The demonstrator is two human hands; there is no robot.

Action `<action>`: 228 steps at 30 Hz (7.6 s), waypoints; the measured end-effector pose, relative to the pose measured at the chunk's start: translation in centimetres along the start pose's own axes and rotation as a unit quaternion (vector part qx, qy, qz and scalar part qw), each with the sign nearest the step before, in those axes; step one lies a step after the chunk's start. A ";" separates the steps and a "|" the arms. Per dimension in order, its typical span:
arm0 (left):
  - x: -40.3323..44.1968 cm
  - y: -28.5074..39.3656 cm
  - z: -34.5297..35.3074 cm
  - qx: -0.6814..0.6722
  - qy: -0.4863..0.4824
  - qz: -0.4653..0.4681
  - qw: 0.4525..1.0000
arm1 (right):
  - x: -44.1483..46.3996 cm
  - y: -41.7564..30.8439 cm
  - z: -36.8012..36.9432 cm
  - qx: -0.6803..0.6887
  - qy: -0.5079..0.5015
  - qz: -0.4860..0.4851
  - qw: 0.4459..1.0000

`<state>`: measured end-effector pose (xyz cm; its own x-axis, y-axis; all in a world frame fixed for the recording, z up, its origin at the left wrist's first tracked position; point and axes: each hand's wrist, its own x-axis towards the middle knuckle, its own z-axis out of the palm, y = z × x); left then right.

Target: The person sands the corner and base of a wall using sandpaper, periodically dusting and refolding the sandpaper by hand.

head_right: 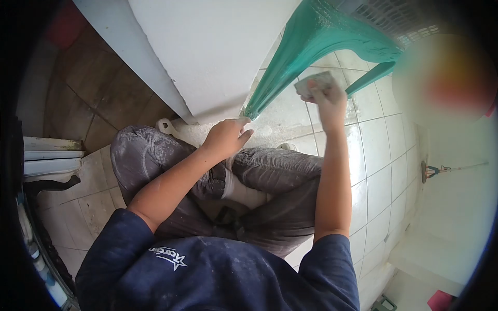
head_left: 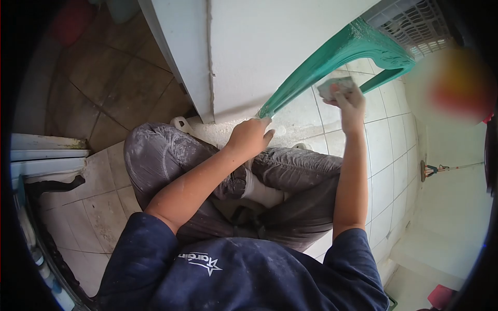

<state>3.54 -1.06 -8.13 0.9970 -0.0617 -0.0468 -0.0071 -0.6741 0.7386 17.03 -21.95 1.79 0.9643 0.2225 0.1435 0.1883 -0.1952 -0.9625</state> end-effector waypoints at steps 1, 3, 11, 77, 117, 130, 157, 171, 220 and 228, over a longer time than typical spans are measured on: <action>0.3 0.1 -0.4 -0.056 -0.022 -0.015 0.998 | 0.0 -0.5 -0.6 0.045 -0.023 0.026 0.998; 1.0 0.3 -1.0 -0.170 -0.066 -0.045 0.982 | -0.8 -2.1 -1.7 0.132 -0.071 0.081 0.985; 0.7 2.4 -4.6 -0.674 -0.209 -0.143 0.694 | -3.0 -1.6 -0.3 0.050 -0.433 0.170 0.884; -0.1 1.5 -2.0 -0.027 0.124 0.371 0.920 | 1.8 5.8 -2.4 -0.471 0.313 -0.053 0.823; 0.1 1.1 -0.8 0.007 0.044 0.322 0.946 | -3.6 2.3 5.4 -0.389 -0.025 -0.397 0.831; 0.5 1.2 0.5 0.011 0.002 0.306 0.952 | -2.9 2.5 4.8 -0.321 0.009 -0.439 0.839; 0.7 0.2 1.2 0.016 -0.026 0.269 0.963 | -0.1 6.1 2.9 -0.368 0.230 -0.239 0.869; 1.1 0.3 0.9 0.012 -0.003 0.267 0.964 | 3.0 7.8 -0.5 -0.339 0.361 -0.112 0.862; 1.1 -0.3 1.9 0.039 -0.042 0.262 0.963 | 2.4 7.7 3.1 -0.255 0.369 -0.070 0.891; 0.8 -0.4 2.2 0.066 -0.043 0.233 0.969 | -3.7 4.6 6.8 -0.337 0.036 -0.492 0.802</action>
<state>4.16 -2.46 -9.89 0.8733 -0.4392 0.2108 -0.4701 -0.6464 0.6010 13.09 -17.16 -4.71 0.2898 0.5352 0.7935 0.8993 -0.4360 -0.0344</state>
